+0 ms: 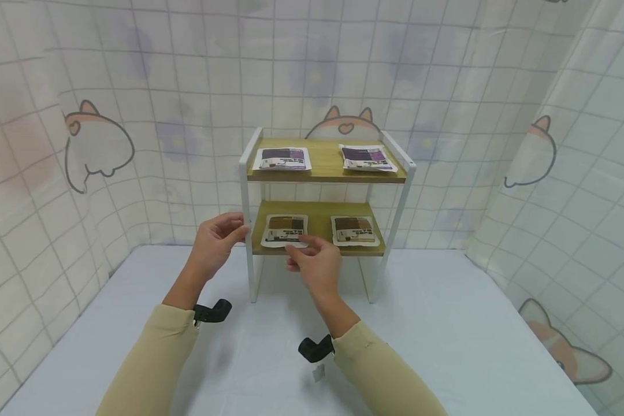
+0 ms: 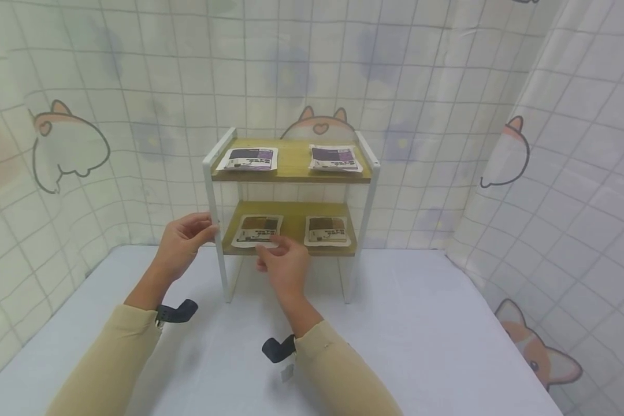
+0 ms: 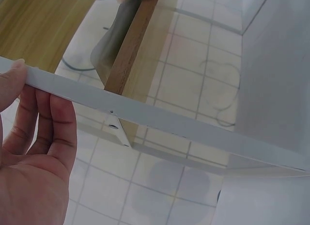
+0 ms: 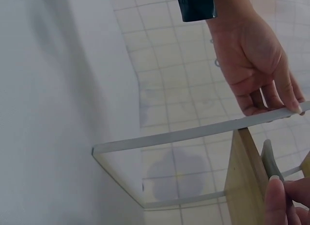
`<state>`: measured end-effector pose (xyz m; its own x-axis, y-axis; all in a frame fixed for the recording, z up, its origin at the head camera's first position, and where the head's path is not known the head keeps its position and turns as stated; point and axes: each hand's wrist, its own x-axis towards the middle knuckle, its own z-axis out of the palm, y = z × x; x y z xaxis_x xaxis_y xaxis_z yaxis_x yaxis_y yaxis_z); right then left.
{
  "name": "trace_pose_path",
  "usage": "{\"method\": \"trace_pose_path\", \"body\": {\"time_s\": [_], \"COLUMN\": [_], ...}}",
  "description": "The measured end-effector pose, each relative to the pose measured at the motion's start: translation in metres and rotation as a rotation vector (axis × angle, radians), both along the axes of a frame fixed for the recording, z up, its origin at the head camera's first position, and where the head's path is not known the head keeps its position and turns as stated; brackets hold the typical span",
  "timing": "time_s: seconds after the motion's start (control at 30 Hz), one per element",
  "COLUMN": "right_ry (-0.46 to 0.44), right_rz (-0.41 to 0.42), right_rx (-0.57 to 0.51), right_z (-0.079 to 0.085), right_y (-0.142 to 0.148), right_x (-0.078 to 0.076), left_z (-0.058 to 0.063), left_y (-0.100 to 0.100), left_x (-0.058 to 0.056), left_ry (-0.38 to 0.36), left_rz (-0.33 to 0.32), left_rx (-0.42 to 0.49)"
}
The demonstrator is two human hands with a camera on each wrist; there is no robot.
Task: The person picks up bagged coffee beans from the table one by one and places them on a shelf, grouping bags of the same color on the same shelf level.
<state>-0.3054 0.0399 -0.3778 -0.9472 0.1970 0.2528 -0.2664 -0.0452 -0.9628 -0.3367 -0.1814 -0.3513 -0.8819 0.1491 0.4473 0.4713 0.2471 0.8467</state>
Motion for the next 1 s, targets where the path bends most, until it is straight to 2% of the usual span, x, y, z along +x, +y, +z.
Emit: {"method": "trace_pose_path", "body": {"time_s": [0.23,0.67,1.0], "right_ry": [0.006,0.012,0.004], "right_rz": [0.016,0.035,0.043], "right_rx": [0.006,-0.038,-0.050], "right_z": [0.000,0.000,0.001], "right_y": [0.001,-0.001,0.000], "right_x": [-0.001,0.004,0.009], "left_z": [0.001,0.003,0.002], "left_y": [-0.001,-0.002,-0.001], "left_x": [-0.001,0.004,0.003], "left_ry": [-0.003,-0.001,0.011], "left_rz": [0.016,0.008,0.001], "left_rx": [-0.010,-0.004,0.008]}}
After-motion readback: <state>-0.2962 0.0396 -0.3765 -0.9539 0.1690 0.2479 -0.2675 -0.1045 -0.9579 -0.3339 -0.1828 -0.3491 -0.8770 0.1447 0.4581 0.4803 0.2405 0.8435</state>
